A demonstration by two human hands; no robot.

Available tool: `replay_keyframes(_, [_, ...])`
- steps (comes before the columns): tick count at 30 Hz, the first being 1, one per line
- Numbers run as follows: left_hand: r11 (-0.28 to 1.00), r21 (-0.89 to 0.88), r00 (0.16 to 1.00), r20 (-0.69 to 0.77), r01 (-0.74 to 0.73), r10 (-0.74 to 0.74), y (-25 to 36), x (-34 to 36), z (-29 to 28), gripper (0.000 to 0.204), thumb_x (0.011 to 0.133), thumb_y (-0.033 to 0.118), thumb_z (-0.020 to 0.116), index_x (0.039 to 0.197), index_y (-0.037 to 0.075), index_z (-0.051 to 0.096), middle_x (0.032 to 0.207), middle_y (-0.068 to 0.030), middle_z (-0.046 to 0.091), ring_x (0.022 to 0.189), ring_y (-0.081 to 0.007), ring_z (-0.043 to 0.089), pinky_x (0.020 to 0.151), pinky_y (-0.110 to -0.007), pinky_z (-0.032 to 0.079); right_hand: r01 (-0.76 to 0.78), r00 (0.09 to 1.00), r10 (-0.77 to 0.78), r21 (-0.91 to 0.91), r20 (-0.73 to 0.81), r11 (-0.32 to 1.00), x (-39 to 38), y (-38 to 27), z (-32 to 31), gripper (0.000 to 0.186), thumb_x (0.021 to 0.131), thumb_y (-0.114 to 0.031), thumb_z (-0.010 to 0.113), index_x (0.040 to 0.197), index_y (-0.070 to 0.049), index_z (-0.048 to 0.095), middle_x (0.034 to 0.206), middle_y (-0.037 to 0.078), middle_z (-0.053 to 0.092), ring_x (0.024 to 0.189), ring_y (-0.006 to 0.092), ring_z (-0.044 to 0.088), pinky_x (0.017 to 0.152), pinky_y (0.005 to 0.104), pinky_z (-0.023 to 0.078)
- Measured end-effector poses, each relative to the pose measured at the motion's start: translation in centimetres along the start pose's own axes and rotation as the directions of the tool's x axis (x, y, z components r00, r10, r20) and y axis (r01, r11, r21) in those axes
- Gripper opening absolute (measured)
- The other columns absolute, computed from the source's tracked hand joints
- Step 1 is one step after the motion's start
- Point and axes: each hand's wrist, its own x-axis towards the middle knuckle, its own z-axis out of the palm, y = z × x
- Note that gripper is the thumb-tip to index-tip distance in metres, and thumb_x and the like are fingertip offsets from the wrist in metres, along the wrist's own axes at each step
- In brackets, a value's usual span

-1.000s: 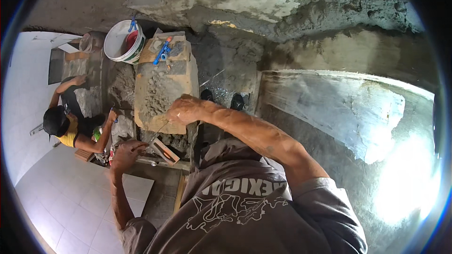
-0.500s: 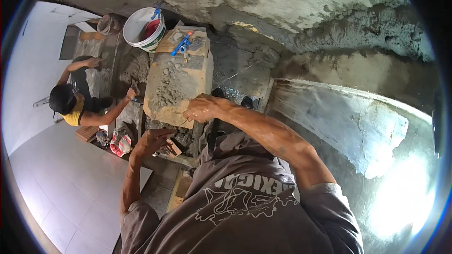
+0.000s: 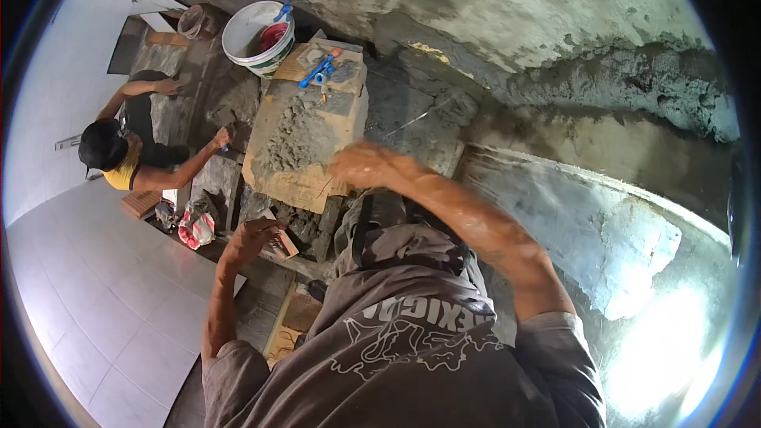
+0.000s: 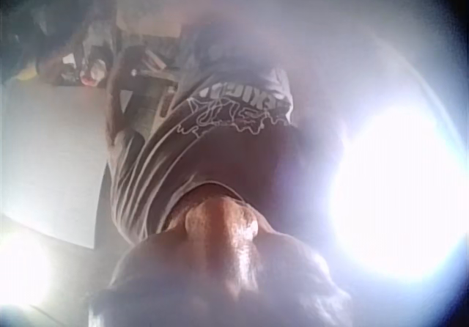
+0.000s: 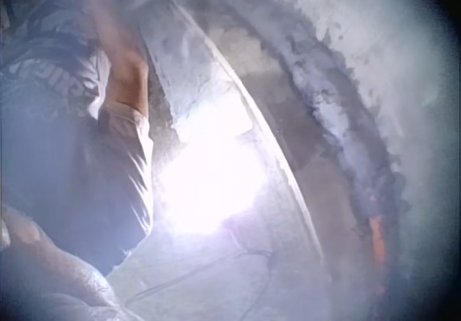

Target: The person threads a wire through a channel in a concrete wall, pulling it through using their hands.

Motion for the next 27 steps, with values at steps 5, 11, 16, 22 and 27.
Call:
replay_keyframes(5, [0.896,0.333,0.956,0.1,-0.295,0.277,-0.7,-0.3,-0.8,0.025,0.093,0.013,0.056,0.112,-0.002,0.063,0.108,-0.0122,0.065,0.093,-0.0169,0.063,0.08,-0.03,0.051,-0.267,0.907,0.281,-0.087,0.314,0.96,-1.6,1.9,-6.9,0.017,0.087,-0.023,0.059,0.1,-0.013,0.06,0.094,0.006,0.058,0.099,0.0262,0.054,0.084,0.0429,0.041])
replay_keyframes(11, [0.992,-0.089,0.987,0.139,0.089,-0.076,5.1,1.7,-1.1,0.03,0.096,0.026,0.054,0.108,0.002,0.066,0.101,-0.0096,0.067,0.082,-0.0127,0.064,0.071,-0.027,0.054,-0.198,0.98,0.195,0.065,0.044,0.978,-0.8,-1.9,-6.4,0.037,0.091,-0.035,0.056,0.103,0.0,0.055,0.105,0.015,0.049,0.102,0.0324,0.051,0.092,0.0421,0.044])
replay_keyframes(16, [0.907,0.164,0.918,0.158,-0.388,0.364,7.8,2.0,-3.6,0.023,0.093,0.019,0.056,0.103,0.001,0.067,0.094,-0.0103,0.067,0.085,-0.0203,0.064,0.075,-0.033,0.05,-0.06,0.998,0.059,0.233,0.012,0.971,3.7,-7.3,-5.4,0.032,0.088,-0.032,0.058,0.103,-0.004,0.054,0.095,0.019,0.057,0.092,0.0354,0.059,0.08,0.0435,0.048])
replay_keyframes(22, [0.915,0.37,0.806,-0.485,-0.162,0.338,8.6,-0.5,-8.6,0.031,0.093,0.028,0.056,0.112,0.005,0.063,0.109,-0.01,0.063,0.096,-0.021,0.059,0.082,-0.033,0.048,-0.208,0.973,0.157,0.342,0.17,0.916,6.4,-9.0,-6.4,0.019,0.087,-0.016,0.056,0.103,-0.007,0.055,0.072,0.018,0.063,0.068,0.0389,0.063,0.061,0.0455,0.05])
replay_keyframes(27, [0.834,-0.407,0.526,-0.833,-0.372,-0.172,10.2,0.2,-6.5,0.059,0.093,0.044,0.054,0.134,0.003,0.043,0.12,-0.0081,0.054,0.103,-0.0203,0.055,0.085,-0.036,0.046,0.037,0.94,0.063,0.285,-0.334,0.958,6.8,-7.9,-4.2,0.031,0.082,0.0,0.059,0.113,-0.003,0.052,0.071,0.013,0.058,0.063,0.0306,0.062,0.055,0.0407,0.048])
